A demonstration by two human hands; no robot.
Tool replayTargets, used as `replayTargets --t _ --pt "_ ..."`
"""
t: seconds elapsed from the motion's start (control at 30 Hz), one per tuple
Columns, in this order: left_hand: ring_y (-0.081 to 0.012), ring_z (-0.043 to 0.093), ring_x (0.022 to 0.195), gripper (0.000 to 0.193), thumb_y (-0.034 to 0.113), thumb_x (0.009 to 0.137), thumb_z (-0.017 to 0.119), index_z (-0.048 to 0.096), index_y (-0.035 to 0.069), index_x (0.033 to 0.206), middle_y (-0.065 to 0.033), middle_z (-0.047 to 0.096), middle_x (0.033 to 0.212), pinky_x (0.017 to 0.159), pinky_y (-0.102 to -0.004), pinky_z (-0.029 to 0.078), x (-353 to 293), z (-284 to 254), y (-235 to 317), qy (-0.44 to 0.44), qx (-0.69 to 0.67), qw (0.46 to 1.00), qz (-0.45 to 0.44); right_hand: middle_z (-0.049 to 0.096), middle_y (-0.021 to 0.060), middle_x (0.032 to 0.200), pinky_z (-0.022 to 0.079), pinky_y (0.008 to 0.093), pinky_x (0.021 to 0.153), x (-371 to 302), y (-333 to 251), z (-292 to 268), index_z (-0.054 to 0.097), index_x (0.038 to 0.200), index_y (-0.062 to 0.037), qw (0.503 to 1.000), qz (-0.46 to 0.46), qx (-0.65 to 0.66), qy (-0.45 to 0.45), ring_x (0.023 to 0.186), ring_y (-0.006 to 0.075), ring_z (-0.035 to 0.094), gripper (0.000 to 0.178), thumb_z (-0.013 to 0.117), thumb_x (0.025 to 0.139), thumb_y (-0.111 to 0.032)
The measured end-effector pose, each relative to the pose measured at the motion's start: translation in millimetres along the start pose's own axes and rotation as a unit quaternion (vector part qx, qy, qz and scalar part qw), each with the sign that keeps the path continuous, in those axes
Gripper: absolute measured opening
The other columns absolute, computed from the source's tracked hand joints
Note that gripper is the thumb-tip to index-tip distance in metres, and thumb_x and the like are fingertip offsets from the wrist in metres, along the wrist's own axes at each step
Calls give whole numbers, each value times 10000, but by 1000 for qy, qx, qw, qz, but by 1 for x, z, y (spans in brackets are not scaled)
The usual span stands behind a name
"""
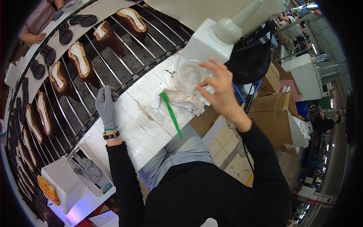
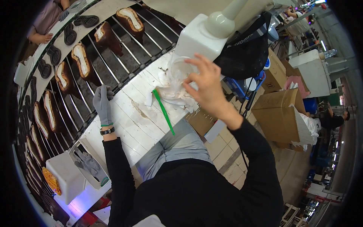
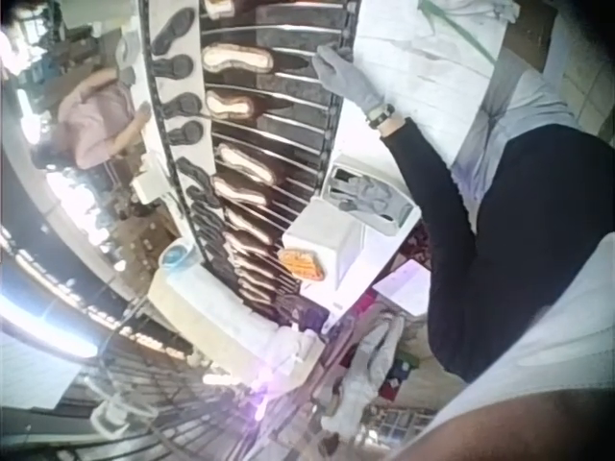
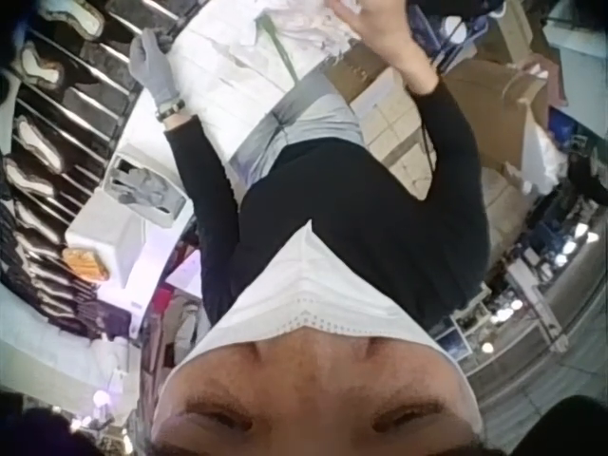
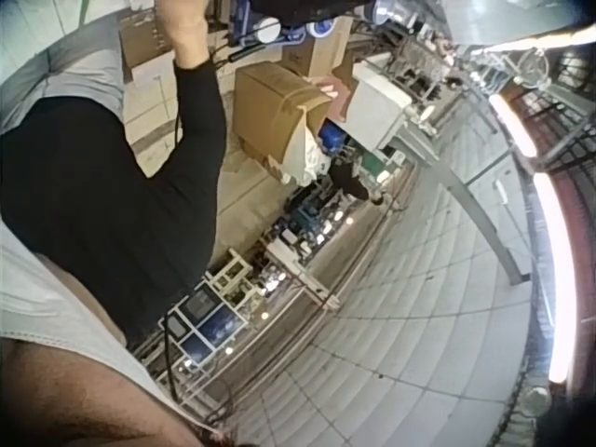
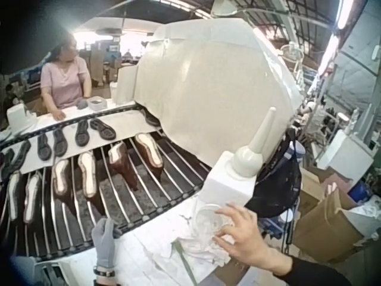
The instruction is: The recorder applies adhesive to the edges of shoe insoles using a small brush after taking them from a conveyor belt.
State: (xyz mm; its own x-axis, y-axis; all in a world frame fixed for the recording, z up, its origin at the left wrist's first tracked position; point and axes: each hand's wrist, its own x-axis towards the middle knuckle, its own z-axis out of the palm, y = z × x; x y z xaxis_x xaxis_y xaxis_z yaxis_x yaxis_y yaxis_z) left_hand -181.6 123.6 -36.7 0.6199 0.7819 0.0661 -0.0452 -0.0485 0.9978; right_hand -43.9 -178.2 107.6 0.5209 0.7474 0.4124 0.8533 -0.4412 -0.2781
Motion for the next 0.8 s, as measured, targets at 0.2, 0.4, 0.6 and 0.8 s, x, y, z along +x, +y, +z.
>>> replayTargets --t 0.2,0.4,0.6,0.8 --pt "-62 535 636 274 240 977 525 626 19 850 0 581 721 586 -212 409 -2 -3 2 0 3 1000 0 528 43 1302 268 475 964 -21 -1 66 571 684 -105 995 -14 -101 18 1311 265 387 175 745 672 -104" --pt "-61 528 631 281 248 978 523 626 23 846 0 573 706 590 -208 403 -1 -3 1 5 0 1000 4 509 40 1356 248 481 973 -28 -5 84 582 739 -117 974 -74 -213 34 1322 249 380 109 687 710 -106" --pt "-58 525 633 285 249 990 505 618 31 844 6 567 704 589 -205 403 -2 -1 3 -7 5 1000 13 454 61 1430 211 507 1000 -41 -20 90 653 883 -57 960 -91 -264 -4 1341 229 363 139 591 763 -94" --pt "-56 520 630 289 254 993 505 612 33 841 8 571 723 591 -200 402 -2 -1 2 -19 1 1000 12 501 40 1373 245 486 986 -53 -23 69 625 1148 -99 989 -44 -121 67 1279 224 421 377 632 771 -105"
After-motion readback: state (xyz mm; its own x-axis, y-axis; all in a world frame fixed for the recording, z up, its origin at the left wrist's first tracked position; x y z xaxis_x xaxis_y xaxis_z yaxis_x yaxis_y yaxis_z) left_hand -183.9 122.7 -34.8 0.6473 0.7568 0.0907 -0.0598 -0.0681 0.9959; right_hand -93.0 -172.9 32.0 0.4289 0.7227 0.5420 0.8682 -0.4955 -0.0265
